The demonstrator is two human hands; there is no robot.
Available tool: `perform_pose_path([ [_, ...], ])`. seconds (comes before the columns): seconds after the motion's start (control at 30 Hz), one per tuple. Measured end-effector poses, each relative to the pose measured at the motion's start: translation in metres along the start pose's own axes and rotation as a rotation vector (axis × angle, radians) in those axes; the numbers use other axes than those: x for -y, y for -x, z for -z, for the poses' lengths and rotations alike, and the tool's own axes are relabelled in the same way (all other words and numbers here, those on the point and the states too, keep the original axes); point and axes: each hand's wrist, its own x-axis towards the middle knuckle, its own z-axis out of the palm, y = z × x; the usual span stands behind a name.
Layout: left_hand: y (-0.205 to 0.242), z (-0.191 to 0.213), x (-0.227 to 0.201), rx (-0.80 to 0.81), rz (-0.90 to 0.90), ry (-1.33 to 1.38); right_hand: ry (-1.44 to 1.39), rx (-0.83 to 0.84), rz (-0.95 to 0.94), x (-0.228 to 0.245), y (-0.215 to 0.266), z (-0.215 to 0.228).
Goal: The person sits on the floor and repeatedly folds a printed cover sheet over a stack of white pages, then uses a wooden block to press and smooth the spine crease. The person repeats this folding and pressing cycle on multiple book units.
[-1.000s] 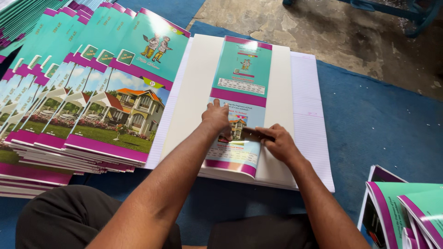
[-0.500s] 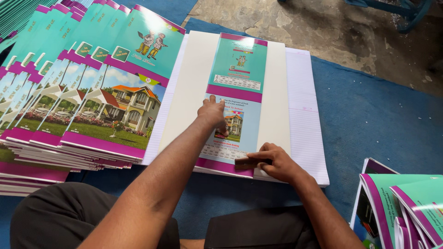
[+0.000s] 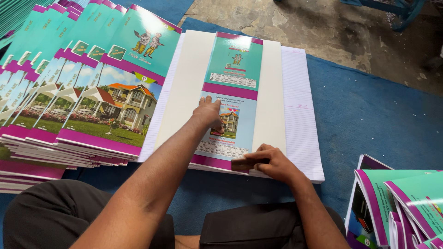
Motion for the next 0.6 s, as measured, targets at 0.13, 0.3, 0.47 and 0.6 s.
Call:
perform_pose_path([
  [0.13,0.007,-0.004,-0.001,-0.03,-0.017,-0.02,-0.13,-0.183,0.006,-0.017,-0.004,0.007],
  [0.3,0.009,-0.02,-0.001,-0.162,-0.104,0.028,-0.133,-0.478,-0.21,-0.036,-0.009,0.015],
  [0.47,0.003,-0.043,-0.015,-0.255,-0.213,-0.044,-0.004,-0.794,-0.393,-0.066,-0.014,0.032],
  [0.6,0.014,-0.056,-0.042,-0.285,-0.268,-0.035,0.175,-0.944,-0.47,-0.083,-0.008,0.04],
])
